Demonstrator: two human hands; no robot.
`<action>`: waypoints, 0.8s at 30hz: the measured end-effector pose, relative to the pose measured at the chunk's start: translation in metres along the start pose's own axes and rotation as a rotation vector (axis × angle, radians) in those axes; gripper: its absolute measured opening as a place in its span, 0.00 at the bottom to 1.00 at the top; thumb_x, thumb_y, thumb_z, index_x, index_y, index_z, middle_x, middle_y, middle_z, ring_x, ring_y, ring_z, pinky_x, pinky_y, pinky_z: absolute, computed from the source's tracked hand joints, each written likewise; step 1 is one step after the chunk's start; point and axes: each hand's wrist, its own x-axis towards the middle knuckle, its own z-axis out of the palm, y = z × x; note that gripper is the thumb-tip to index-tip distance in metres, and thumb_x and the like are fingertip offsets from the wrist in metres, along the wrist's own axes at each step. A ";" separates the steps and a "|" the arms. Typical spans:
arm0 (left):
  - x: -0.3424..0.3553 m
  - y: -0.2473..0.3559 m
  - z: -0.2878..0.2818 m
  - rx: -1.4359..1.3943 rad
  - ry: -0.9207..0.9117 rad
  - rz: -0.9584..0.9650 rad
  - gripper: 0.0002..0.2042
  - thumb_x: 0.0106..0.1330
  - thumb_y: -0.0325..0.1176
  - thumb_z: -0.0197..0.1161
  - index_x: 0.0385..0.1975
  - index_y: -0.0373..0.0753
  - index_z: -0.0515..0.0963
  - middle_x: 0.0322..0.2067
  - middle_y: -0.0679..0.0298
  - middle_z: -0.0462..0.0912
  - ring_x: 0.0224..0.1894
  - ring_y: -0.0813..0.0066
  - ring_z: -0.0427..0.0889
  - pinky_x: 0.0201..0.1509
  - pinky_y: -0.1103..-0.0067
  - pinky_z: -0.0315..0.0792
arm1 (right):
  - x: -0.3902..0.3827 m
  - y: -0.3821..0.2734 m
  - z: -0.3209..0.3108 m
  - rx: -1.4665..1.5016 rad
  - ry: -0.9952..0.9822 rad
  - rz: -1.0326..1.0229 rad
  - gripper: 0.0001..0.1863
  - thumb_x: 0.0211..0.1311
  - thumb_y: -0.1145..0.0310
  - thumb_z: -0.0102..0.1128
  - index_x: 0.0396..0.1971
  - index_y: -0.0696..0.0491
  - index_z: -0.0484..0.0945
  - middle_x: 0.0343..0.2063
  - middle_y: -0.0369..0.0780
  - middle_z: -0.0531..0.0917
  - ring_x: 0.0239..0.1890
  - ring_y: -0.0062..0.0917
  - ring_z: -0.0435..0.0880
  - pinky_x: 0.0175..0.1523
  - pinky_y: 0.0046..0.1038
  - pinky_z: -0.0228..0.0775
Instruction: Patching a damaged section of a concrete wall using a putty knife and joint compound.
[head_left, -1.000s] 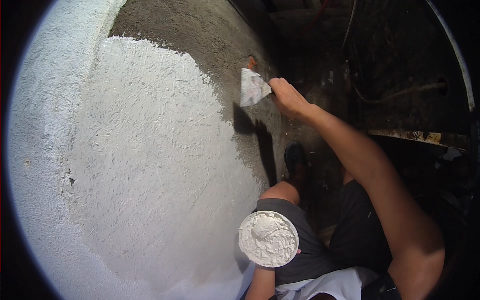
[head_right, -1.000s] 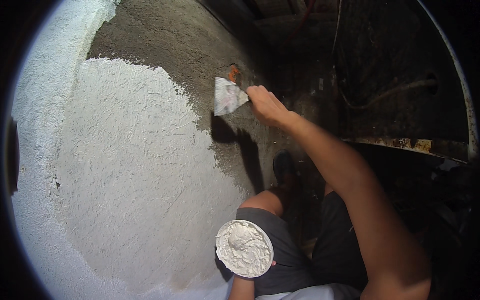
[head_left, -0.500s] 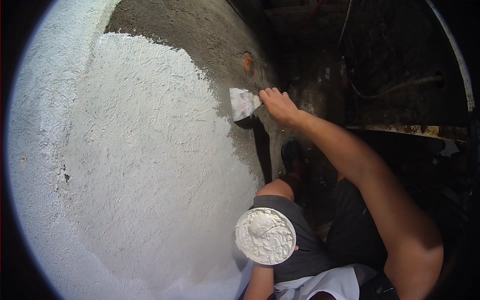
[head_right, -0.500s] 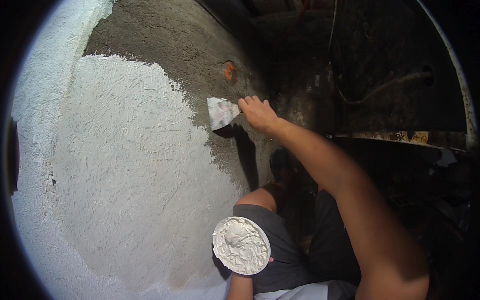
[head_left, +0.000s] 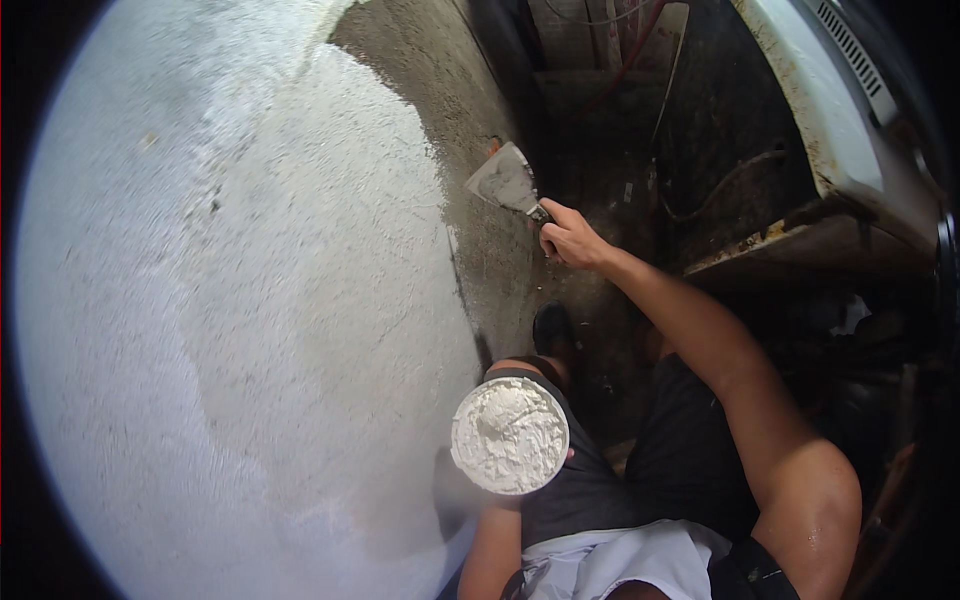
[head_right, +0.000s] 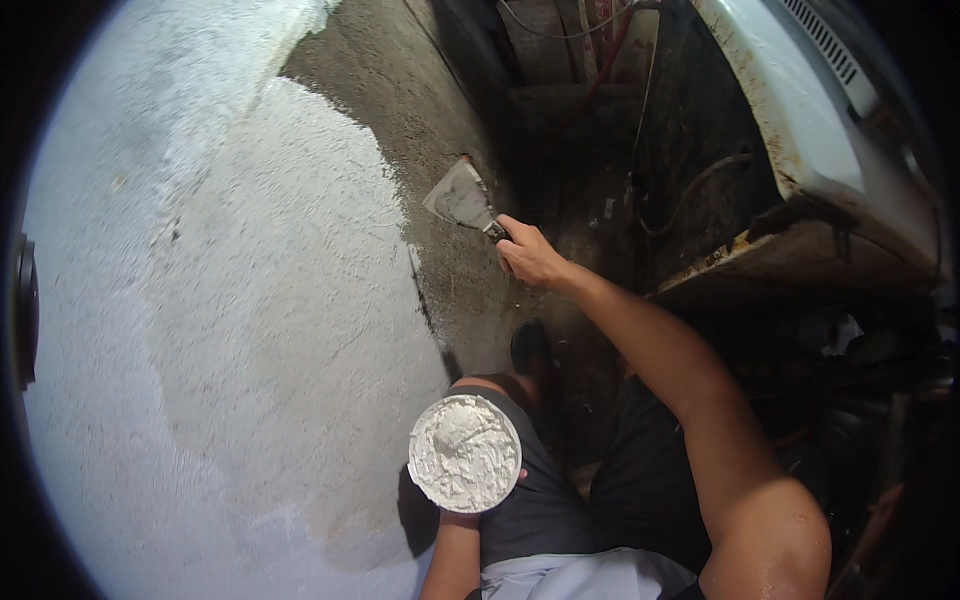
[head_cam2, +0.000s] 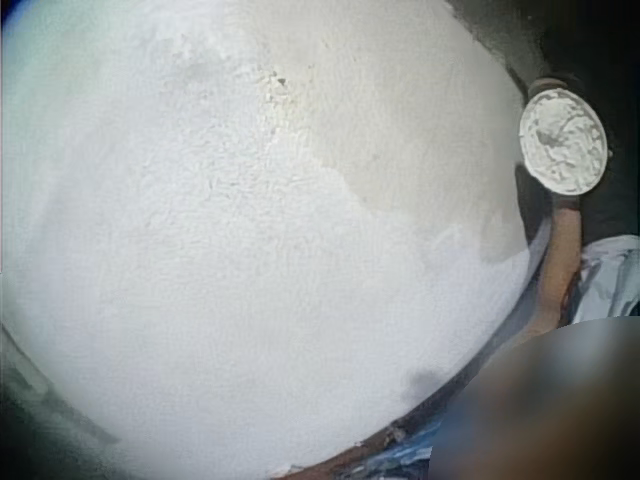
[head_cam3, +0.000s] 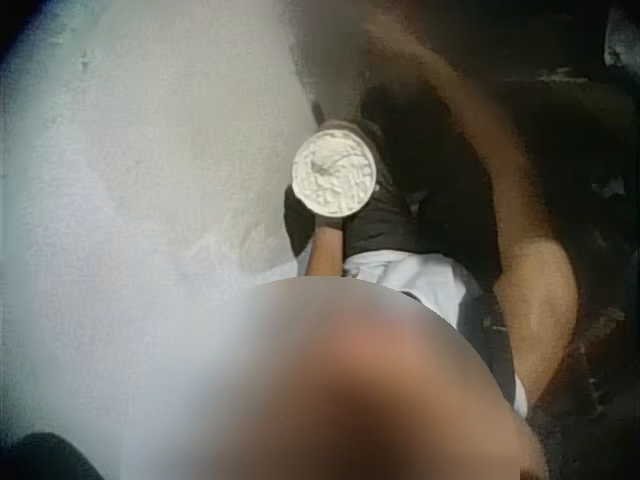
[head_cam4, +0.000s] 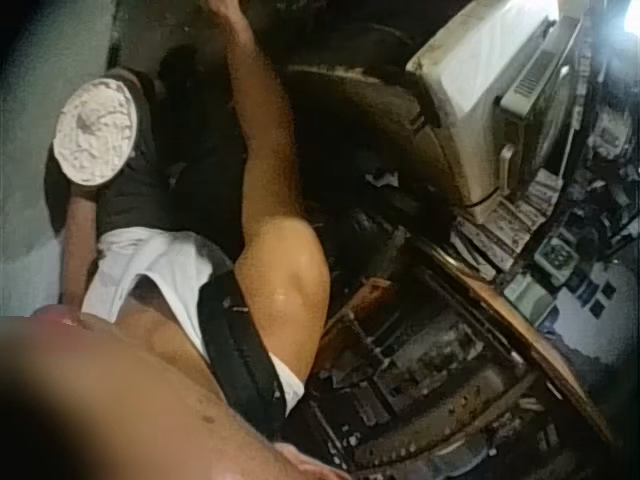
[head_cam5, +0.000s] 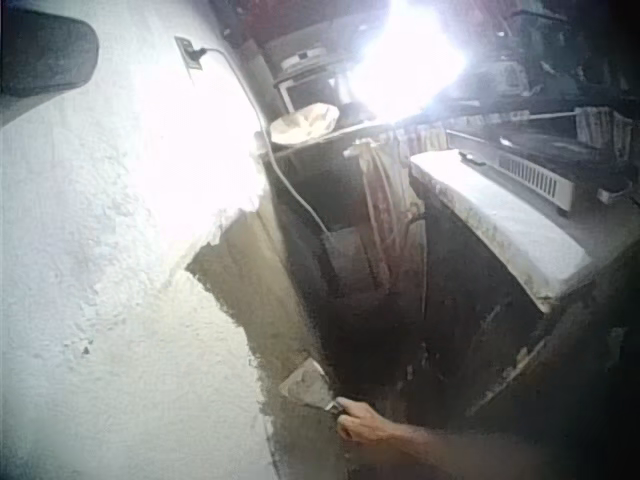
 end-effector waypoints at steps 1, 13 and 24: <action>0.010 0.004 0.039 0.007 0.489 -0.150 0.48 0.55 0.75 0.61 0.74 0.54 0.64 0.75 0.66 0.63 0.78 0.52 0.54 0.79 0.42 0.43 | -0.032 -0.013 0.001 0.176 0.001 0.110 0.09 0.58 0.73 0.45 0.38 0.54 0.72 0.17 0.36 0.73 0.14 0.19 0.70 0.18 0.24 0.60; -0.069 0.035 0.205 0.201 0.799 -0.144 0.37 0.75 0.66 0.38 0.76 0.48 0.56 0.75 0.61 0.61 0.76 0.50 0.58 0.73 0.34 0.51 | -0.332 -0.073 0.111 -0.211 -0.057 0.235 0.09 0.60 0.76 0.54 0.40 0.58 0.76 0.19 0.33 0.73 0.17 0.15 0.71 0.22 0.22 0.64; -0.165 0.063 0.281 -0.732 0.681 0.179 0.39 0.71 0.70 0.38 0.74 0.50 0.62 0.75 0.58 0.60 0.76 0.45 0.58 0.73 0.33 0.49 | -0.515 -0.101 0.249 -0.102 0.309 0.191 0.08 0.74 0.65 0.57 0.37 0.54 0.74 0.19 0.31 0.75 0.17 0.13 0.71 0.22 0.21 0.62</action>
